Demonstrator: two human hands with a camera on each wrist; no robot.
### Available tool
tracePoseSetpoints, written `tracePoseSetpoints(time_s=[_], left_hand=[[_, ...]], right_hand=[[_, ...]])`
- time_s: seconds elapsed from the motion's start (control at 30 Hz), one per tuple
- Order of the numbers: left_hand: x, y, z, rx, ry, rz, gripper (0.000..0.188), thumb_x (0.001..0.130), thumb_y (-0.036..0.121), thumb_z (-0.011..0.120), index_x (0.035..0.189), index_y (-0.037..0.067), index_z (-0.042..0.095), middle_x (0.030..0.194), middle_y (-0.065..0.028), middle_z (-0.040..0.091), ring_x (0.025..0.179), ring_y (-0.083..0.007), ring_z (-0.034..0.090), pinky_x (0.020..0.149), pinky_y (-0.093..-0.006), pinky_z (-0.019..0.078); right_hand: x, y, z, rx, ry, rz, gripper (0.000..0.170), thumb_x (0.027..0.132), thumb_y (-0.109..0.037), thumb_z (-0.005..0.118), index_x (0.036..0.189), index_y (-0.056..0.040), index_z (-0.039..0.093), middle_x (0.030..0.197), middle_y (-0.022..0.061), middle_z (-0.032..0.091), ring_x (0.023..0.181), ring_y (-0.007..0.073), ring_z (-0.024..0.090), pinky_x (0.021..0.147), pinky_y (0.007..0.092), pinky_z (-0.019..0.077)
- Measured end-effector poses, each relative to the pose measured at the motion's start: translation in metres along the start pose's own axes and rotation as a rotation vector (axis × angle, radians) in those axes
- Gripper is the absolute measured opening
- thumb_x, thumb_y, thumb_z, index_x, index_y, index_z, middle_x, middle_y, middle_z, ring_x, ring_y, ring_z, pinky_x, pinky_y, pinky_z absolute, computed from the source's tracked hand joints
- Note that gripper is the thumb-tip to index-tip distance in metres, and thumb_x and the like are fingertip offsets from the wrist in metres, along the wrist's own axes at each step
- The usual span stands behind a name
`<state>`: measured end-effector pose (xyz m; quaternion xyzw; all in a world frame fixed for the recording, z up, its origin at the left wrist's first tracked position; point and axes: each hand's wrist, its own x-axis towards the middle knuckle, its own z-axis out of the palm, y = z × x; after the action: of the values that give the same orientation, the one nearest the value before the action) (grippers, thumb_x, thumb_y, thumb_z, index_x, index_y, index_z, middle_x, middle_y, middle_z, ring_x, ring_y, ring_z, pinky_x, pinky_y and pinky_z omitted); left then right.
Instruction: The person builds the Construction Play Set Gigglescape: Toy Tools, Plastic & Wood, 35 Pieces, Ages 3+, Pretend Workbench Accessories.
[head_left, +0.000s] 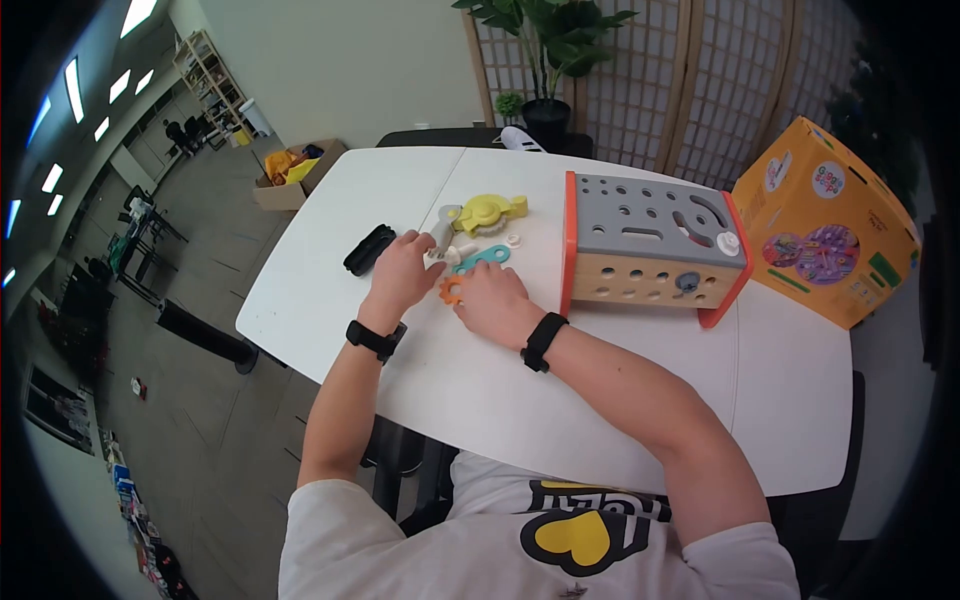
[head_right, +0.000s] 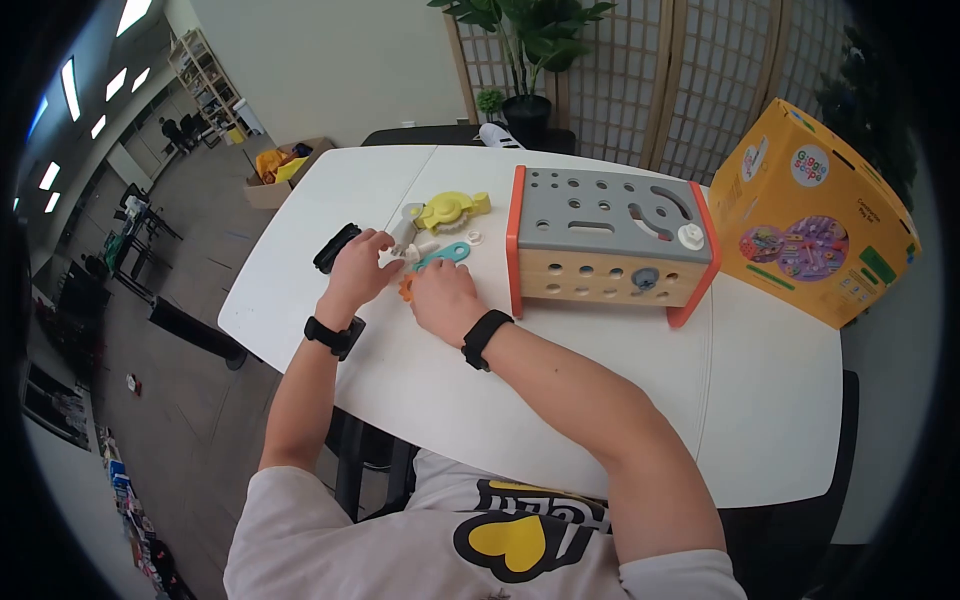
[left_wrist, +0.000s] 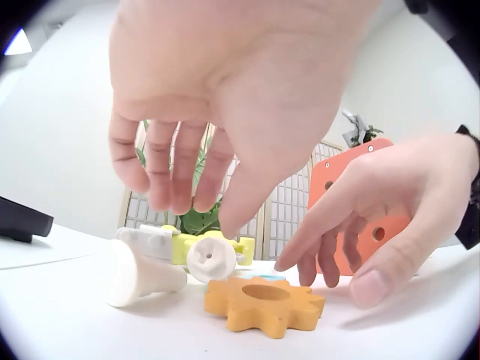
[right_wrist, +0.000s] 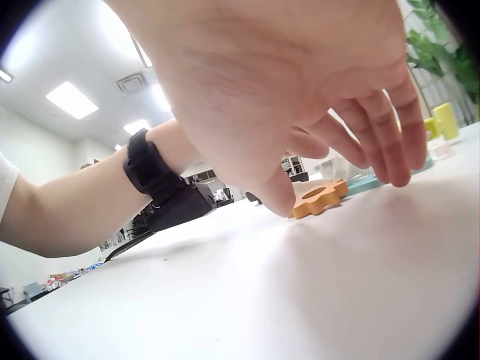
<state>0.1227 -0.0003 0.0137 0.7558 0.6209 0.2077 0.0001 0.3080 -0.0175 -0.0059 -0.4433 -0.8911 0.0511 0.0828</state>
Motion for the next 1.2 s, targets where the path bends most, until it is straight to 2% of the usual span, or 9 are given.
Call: tracePoseSetpoints(time_s=[0.07,0.2,0.3,0.4,0.6,0.7,0.8,0.97,1.2], left_hand=[[-0.008,-0.005,-0.005,0.042,-0.068,-0.092,0.029,0.079,0.017,0.084,0.103,0.003,0.073,0.105,-0.0142,0.074,0.094,-0.0332,0.069,0.084,-0.0422,0.0564],[-0.013,-0.030,0.011,0.073,-0.162,-0.057,0.028,0.078,0.015,0.083,0.100,0.000,0.072,0.096,-0.0172,0.075,0.089,-0.0355,0.072,0.079,-0.0431,0.0577],[-0.013,-0.030,0.009,0.095,-0.204,-0.057,0.027,0.080,0.013,0.078,0.105,0.001,0.072,0.096,-0.0189,0.075,0.093,-0.0366,0.071,0.084,-0.0454,0.0574],[-0.017,-0.026,0.003,-0.023,-0.135,-0.036,0.023,0.080,0.010,0.076,0.101,0.001,0.073,0.093,-0.0179,0.074,0.085,-0.0331,0.072,0.079,-0.0420,0.0577],[-0.035,0.006,-0.044,-0.412,0.099,-0.035,0.023,0.081,0.009,0.078,0.101,-0.002,0.075,0.085,-0.0091,0.070,0.073,-0.0161,0.067,0.066,-0.0282,0.0547],[-0.044,0.017,-0.065,-0.480,0.147,-0.021,0.025,0.082,0.010,0.079,0.103,-0.001,0.075,0.083,-0.0071,0.069,0.072,-0.0140,0.067,0.064,-0.0258,0.0541],[-0.055,0.035,-0.085,-0.436,0.090,0.042,0.022,0.083,0.008,0.078,0.104,-0.001,0.076,0.085,-0.0062,0.070,0.071,-0.0128,0.065,0.064,-0.0252,0.0524],[-0.064,0.064,-0.099,-0.399,0.073,0.138,0.027,0.080,0.009,0.085,0.105,0.001,0.076,0.087,-0.0051,0.071,0.070,-0.0122,0.064,0.063,-0.0248,0.0508],[-0.060,0.088,-0.091,-0.441,0.238,0.240,0.046,0.071,0.025,0.096,0.106,0.004,0.075,0.090,-0.0041,0.073,0.075,-0.0135,0.066,0.062,-0.0253,0.0509]], right_hand=[[0.005,-0.002,0.002,0.011,0.000,0.002,0.041,0.095,-0.036,0.071,0.112,0.0010,0.071,0.110,0.0168,0.068,0.106,0.0292,0.067,0.088,0.0397,0.0570],[0.010,-0.003,0.010,-0.023,0.025,-0.002,0.039,0.095,-0.034,0.071,0.110,0.0011,0.071,0.110,0.0162,0.068,0.107,0.0292,0.067,0.087,0.0401,0.0573],[0.015,0.004,0.021,-0.004,0.073,-0.033,0.041,0.091,-0.030,0.072,0.108,0.0070,0.068,0.104,0.0219,0.069,0.099,0.0344,0.070,0.084,0.0421,0.0589],[0.007,0.009,0.004,0.211,0.045,-0.035,0.037,0.088,-0.025,0.073,0.105,0.0079,0.067,0.094,0.0232,0.070,0.093,0.0361,0.071,0.082,0.0438,0.0594],[-0.010,0.008,-0.035,0.381,0.105,0.043,0.042,0.083,-0.023,0.075,0.107,0.0095,0.063,0.083,0.0216,0.069,0.077,0.0385,0.072,0.069,0.0423,0.0597],[-0.020,0.005,-0.053,0.423,0.165,0.025,0.044,0.082,-0.021,0.076,0.110,0.0093,0.062,0.081,0.0211,0.070,0.073,0.0380,0.071,0.065,0.0411,0.0593],[-0.025,0.005,-0.057,0.463,0.214,-0.014,0.045,0.081,-0.020,0.077,0.114,0.0076,0.062,0.080,0.0222,0.070,0.074,0.0357,0.072,0.068,0.0411,0.0595],[-0.048,0.004,-0.070,0.382,0.446,-0.209,0.047,0.084,-0.017,0.075,0.118,0.0114,0.058,0.085,0.0224,0.070,0.072,0.0357,0.072,0.067,0.0409,0.0604],[-0.077,0.008,-0.081,0.401,0.569,-0.310,0.052,0.085,-0.010,0.075,0.130,0.0055,0.055,0.090,0.0192,0.071,0.073,0.0322,0.072,0.066,0.0388,0.0604]])
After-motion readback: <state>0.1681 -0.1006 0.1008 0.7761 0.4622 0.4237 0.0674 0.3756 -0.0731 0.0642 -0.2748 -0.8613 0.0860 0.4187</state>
